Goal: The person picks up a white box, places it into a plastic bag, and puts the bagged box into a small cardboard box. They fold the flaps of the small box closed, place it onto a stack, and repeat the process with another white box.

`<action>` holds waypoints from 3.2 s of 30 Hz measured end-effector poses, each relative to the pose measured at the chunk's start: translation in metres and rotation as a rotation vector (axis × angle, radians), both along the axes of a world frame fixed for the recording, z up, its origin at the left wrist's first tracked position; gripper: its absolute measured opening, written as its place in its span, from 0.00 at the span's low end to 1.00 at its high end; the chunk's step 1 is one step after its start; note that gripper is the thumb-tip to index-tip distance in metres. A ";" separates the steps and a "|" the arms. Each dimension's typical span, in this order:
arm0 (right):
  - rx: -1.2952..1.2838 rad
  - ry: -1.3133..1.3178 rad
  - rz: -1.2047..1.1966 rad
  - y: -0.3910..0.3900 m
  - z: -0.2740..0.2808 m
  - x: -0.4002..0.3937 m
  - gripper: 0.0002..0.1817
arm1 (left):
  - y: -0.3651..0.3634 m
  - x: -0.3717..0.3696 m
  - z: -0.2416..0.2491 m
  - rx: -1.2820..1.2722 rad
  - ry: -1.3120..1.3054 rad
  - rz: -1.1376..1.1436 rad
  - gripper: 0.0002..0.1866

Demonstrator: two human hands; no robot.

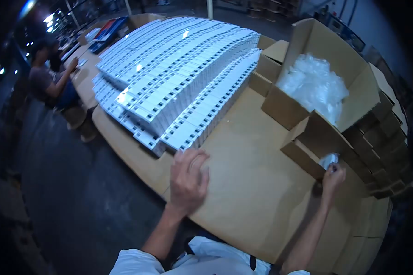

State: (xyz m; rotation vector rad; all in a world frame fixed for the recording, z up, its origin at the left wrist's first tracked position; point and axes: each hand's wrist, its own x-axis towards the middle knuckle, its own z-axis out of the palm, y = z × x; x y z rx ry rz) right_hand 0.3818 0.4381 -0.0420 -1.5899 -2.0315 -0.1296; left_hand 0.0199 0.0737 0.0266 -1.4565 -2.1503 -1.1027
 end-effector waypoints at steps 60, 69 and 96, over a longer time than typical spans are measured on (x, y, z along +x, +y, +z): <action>0.229 0.606 0.464 0.002 0.207 -0.152 0.17 | 0.448 -0.020 0.119 0.444 -0.298 -0.444 0.11; 0.078 0.605 0.399 0.137 0.206 -0.209 0.17 | 0.454 -0.005 0.114 0.514 -0.165 -0.561 0.18; 0.095 0.601 0.279 0.181 0.208 -0.182 0.16 | 0.492 0.006 0.103 0.081 -0.316 -0.523 0.23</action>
